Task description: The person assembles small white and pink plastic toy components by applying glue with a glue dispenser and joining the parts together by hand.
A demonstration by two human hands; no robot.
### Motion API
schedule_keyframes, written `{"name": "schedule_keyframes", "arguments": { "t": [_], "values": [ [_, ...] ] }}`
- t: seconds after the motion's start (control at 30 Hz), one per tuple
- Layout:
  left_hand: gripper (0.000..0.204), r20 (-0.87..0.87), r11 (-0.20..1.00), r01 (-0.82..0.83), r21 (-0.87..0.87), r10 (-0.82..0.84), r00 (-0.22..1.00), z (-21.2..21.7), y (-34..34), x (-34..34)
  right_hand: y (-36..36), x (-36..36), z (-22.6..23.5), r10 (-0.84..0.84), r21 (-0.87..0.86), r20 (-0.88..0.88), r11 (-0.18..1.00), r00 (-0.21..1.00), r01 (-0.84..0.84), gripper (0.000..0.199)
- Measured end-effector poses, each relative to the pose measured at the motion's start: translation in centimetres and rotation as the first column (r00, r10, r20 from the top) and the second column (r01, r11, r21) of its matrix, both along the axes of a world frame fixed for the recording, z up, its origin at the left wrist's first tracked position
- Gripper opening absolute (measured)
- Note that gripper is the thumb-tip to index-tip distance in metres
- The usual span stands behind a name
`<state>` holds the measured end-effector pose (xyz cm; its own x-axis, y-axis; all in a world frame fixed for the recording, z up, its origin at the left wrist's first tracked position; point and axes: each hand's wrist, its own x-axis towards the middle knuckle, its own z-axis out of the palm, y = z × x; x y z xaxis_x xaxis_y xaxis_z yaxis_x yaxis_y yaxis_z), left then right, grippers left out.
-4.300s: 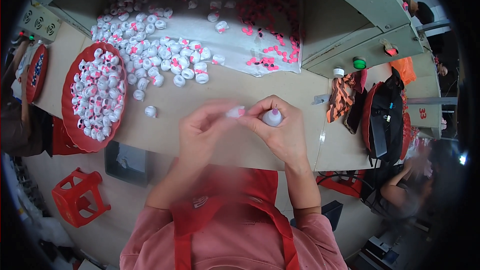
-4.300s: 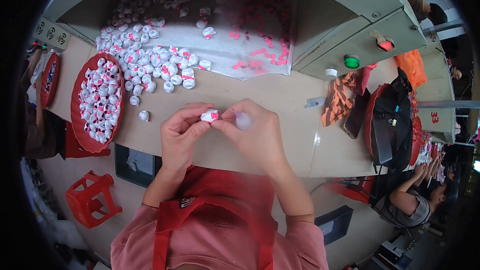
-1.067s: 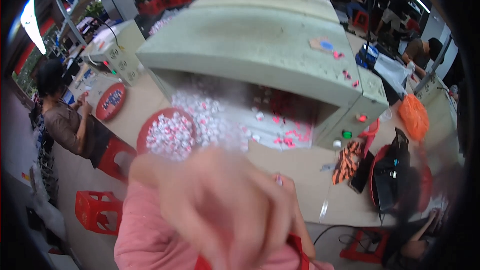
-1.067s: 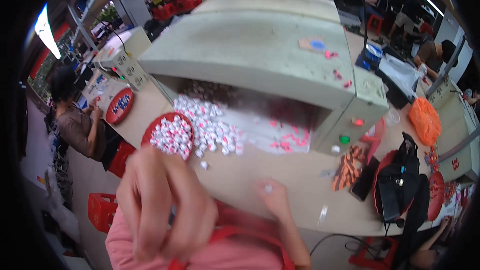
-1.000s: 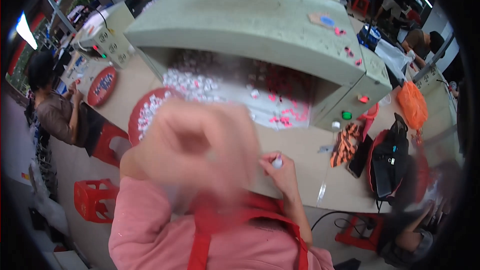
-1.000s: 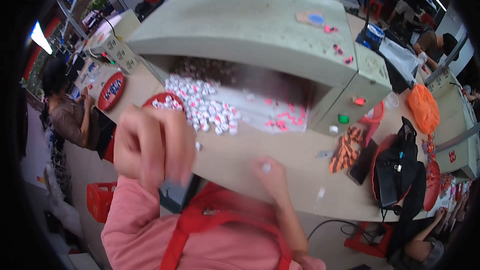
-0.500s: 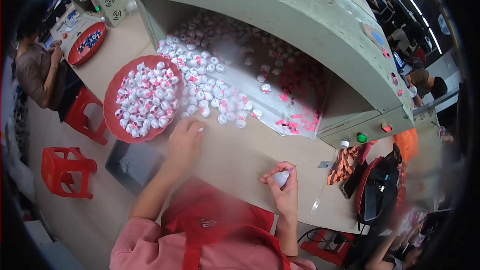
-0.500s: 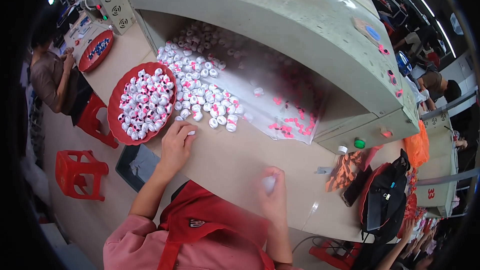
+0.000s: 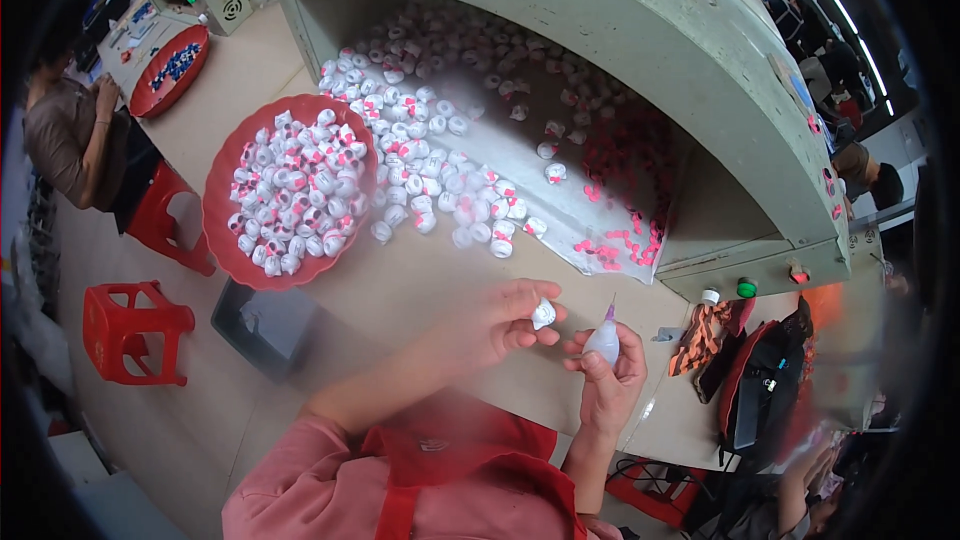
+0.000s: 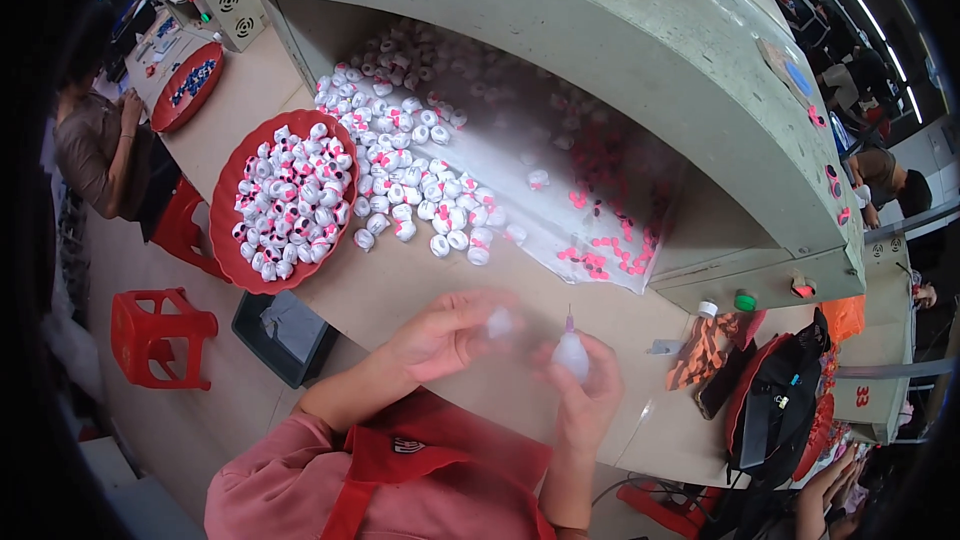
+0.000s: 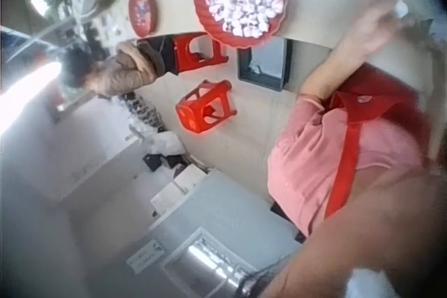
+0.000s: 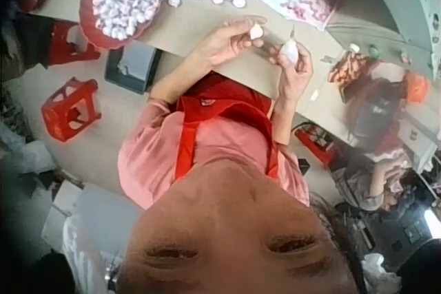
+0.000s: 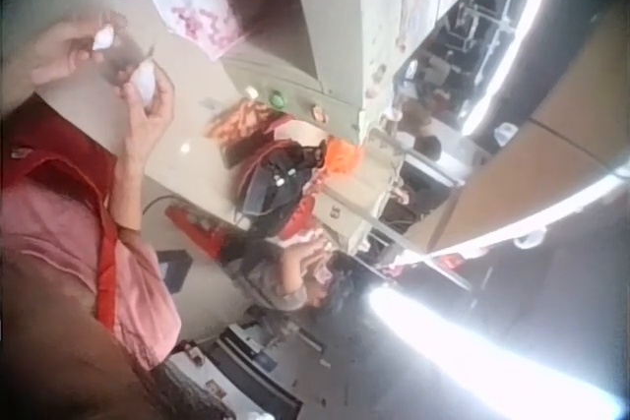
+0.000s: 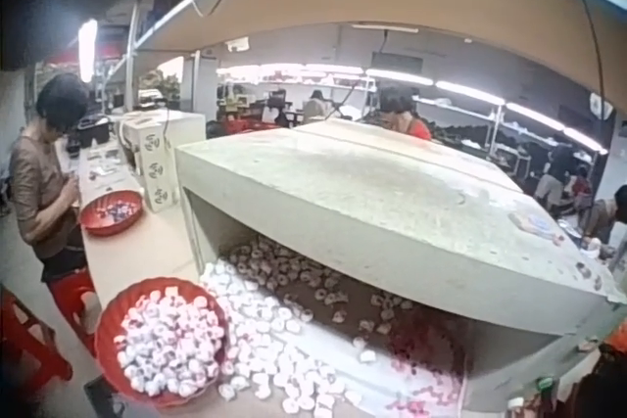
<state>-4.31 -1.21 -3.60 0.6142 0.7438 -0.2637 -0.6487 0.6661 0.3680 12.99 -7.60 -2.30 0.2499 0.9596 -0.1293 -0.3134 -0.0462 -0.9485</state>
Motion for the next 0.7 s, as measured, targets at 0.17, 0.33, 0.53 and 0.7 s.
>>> {"name": "schedule_keyframes", "arguments": {
  "t": [0.17,0.33,0.53,0.7],
  "values": [
    [0.031,-0.146,0.994,-0.109,0.000,0.108,0.983,0.1,0.9,1.1,1.0,0.0,1.0,-0.060,-0.036,0.020,0.998,0.998,0.061,0.033],
    [0.043,-0.411,0.889,-0.043,0.456,0.254,0.876,-0.2,0.1,0.3,0.7,0.2,1.4,-0.088,-0.002,0.003,0.996,0.996,0.088,0.031],
    [0.043,-0.388,0.897,-0.132,0.422,0.311,0.868,0.6,-0.2,-0.4,-0.4,0.0,0.4,-0.084,0.024,0.009,0.996,0.996,0.083,0.033],
    [0.035,-0.484,0.873,-0.100,0.478,0.356,0.799,0.8,-0.6,0.0,-1.4,-0.5,0.0,-0.144,0.049,0.080,0.989,0.986,0.141,0.040]
  ]
}}
